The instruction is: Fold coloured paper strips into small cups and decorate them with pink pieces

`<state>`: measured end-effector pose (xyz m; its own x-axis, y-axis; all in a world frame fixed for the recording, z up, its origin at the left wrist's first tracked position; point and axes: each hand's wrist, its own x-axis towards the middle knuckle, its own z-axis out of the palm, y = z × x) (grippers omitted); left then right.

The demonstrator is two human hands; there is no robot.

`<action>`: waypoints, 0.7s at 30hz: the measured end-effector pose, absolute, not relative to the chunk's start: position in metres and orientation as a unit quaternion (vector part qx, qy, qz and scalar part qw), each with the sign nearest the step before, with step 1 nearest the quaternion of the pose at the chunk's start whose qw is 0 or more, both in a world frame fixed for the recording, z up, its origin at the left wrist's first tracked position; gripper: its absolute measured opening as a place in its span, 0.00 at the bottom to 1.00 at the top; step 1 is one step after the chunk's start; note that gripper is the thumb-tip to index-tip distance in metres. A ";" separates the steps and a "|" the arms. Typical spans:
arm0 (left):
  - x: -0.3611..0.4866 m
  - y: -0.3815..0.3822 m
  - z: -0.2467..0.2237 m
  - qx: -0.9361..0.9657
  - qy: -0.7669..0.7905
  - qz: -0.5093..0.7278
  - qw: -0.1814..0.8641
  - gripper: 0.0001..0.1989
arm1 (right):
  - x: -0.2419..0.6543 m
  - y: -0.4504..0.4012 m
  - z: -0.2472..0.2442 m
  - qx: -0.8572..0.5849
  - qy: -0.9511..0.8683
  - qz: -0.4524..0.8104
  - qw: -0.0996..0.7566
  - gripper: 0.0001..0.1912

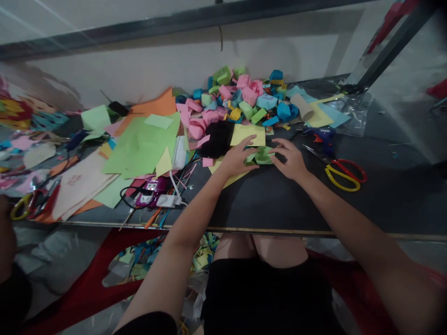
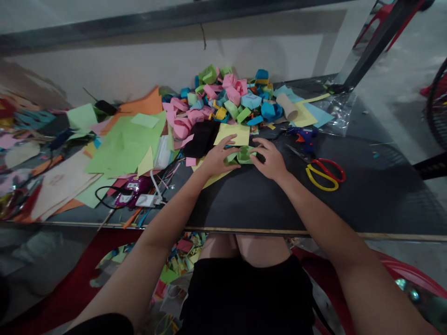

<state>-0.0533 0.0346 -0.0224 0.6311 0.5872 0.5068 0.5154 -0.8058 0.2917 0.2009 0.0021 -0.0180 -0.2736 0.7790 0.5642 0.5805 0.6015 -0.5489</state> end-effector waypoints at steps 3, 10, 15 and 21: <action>-0.049 0.038 -0.025 0.886 0.329 0.323 0.051 0.29 | 0.201 0.003 -0.018 -0.435 -0.790 0.109 0.419 0.16; -0.056 0.050 -0.018 0.858 0.404 0.315 0.037 0.24 | 0.205 0.004 -0.017 -0.464 -0.759 0.120 0.441 0.15; -0.120 0.072 0.012 0.752 0.572 0.328 0.029 0.19 | 0.205 0.006 -0.019 -0.486 -0.742 0.117 0.447 0.13; -0.172 0.067 0.025 0.677 0.711 0.174 0.075 0.19 | 0.206 0.008 -0.022 -0.487 -0.748 0.137 0.429 0.13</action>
